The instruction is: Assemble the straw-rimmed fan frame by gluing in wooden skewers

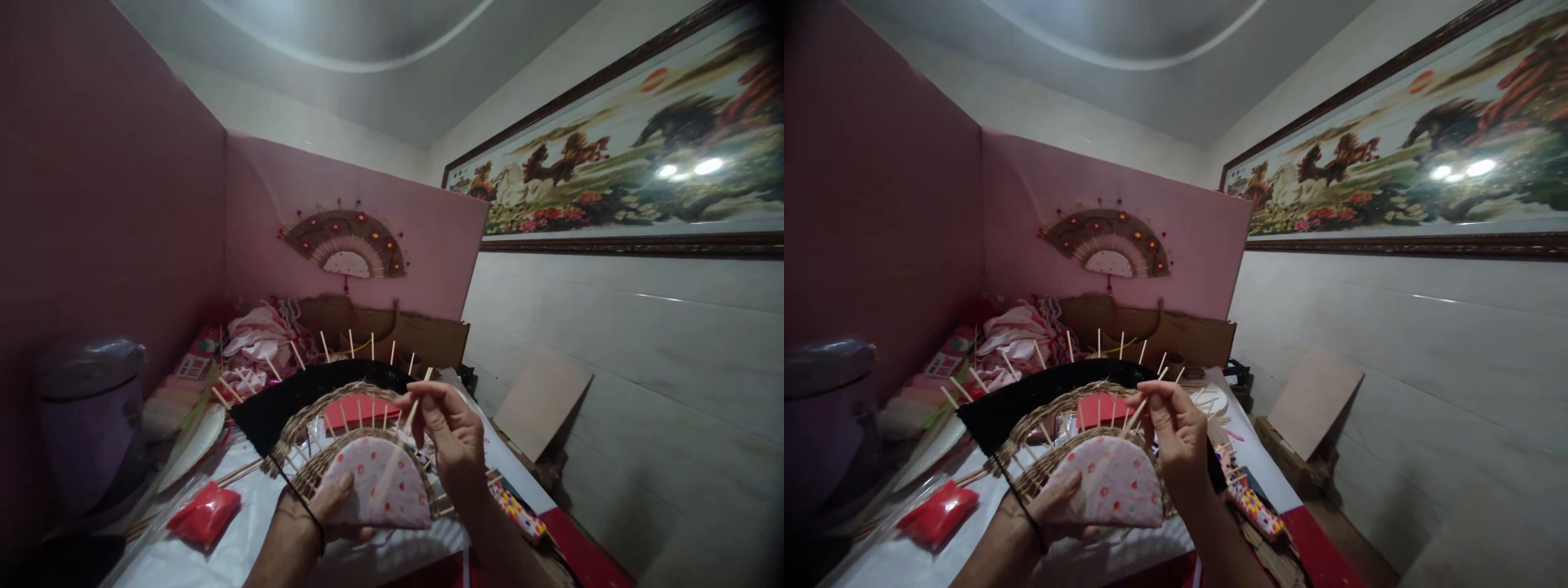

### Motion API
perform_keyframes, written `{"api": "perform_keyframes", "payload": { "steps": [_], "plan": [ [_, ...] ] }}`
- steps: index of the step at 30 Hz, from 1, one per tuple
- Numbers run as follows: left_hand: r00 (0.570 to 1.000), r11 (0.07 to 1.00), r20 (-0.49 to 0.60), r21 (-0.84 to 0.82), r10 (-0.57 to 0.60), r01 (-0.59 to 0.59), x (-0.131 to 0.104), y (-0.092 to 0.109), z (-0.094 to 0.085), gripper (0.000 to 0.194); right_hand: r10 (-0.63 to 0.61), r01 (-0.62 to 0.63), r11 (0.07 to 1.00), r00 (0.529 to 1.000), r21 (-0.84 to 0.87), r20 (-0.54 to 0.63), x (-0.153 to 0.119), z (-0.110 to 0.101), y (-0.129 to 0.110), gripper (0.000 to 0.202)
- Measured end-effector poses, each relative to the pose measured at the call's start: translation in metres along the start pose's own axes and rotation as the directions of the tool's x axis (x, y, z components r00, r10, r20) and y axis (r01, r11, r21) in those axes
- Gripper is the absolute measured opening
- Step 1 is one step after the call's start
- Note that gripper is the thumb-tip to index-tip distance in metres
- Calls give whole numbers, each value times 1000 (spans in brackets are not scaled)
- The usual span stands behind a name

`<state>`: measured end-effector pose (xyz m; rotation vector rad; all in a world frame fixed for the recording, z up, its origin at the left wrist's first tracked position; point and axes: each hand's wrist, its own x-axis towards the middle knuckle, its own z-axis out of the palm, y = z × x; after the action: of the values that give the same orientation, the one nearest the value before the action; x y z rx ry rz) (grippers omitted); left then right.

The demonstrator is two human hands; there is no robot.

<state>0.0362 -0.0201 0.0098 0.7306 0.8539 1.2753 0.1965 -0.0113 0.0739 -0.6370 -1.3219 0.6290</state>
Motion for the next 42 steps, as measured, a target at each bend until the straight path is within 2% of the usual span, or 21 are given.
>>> {"api": "perform_keyframes", "payload": {
  "steps": [2,5,7,9,12,14,18,25,30,37,42],
  "plan": [
    [999,1000,35,-7,-28,28,1,-1,-1,71,21,-20,998,1000,61,-6,3,3,3,17],
    [998,999,54,-24,-40,41,3,-3,-2,70,99,-81,988,986,131,-137,8,8,8,18],
    [999,1000,32,-11,-22,23,2,-3,-2,70,141,-111,979,974,169,-178,10,10,11,23],
    [1000,1000,13,23,0,-1,0,-2,-1,67,128,-107,982,983,158,-134,10,11,15,26],
    [999,998,22,49,28,-29,-4,-1,2,62,88,-85,995,994,55,-62,4,11,21,22],
    [999,999,23,41,29,-30,-6,0,4,61,110,-109,994,992,11,-68,-2,11,24,19],
    [1000,999,7,50,14,-14,-7,-1,5,67,191,-186,981,978,62,-88,-8,13,28,15],
    [999,998,-19,41,-38,39,1,-7,1,75,209,-208,975,978,73,-3,-10,16,21,21],
    [998,998,-48,41,-44,46,1,-7,2,76,227,-224,972,973,69,-45,-12,14,22,21],
    [1000,998,-4,55,-24,24,-4,-2,4,75,226,-222,973,973,66,-50,-10,16,22,22],
    [998,997,-3,43,-68,68,1,-6,1,72,210,-207,977,974,43,-82,-9,17,25,22]
  ]
}}
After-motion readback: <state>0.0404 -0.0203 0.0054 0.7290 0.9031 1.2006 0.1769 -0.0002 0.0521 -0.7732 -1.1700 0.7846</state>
